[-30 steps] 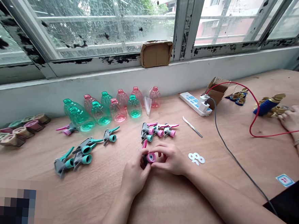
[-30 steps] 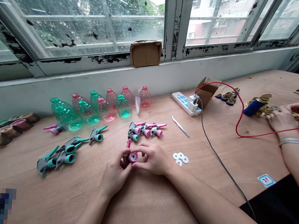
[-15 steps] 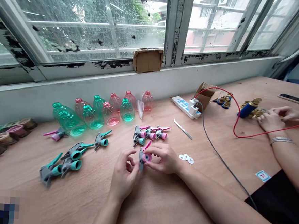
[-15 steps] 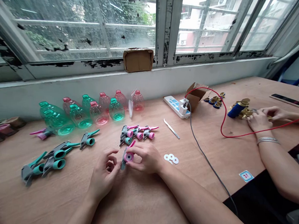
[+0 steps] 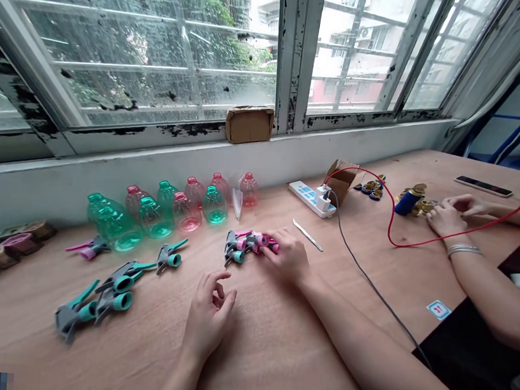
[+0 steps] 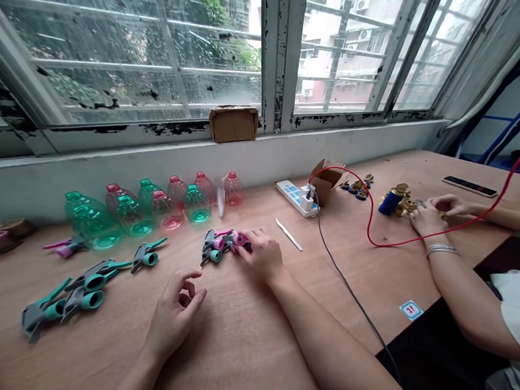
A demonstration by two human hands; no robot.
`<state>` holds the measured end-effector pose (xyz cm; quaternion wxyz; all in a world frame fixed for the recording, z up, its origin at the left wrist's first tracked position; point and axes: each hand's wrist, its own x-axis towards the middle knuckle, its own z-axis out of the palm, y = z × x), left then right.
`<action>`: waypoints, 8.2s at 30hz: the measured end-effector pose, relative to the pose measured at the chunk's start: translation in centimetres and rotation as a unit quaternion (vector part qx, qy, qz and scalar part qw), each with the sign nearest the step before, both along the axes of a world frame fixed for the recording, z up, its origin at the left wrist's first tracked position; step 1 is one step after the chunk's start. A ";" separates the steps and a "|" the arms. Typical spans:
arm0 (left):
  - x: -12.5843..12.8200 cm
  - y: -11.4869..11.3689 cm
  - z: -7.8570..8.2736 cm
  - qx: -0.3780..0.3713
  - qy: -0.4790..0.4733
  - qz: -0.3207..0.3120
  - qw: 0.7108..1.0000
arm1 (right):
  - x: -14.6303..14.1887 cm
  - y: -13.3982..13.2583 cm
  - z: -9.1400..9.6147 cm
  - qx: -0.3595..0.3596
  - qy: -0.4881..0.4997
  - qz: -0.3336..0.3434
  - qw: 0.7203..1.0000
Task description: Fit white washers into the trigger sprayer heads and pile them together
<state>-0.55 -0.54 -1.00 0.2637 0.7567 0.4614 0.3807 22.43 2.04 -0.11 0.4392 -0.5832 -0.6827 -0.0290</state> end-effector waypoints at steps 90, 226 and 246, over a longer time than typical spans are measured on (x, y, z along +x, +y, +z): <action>0.0 -0.9 0.2 -0.044 0.063 -0.064 0.995 | -4.6 -3.5 -0.9 -0.117 0.302 0.287 0.901; 0.0 -0.3 0.1 -0.033 0.030 -0.031 0.999 | -4.8 -4.2 -0.7 -0.086 0.061 0.257 0.961; -0.7 -0.8 -0.8 0.031 0.017 -0.042 0.998 | -4.1 -4.1 -0.6 -0.085 0.030 0.308 0.947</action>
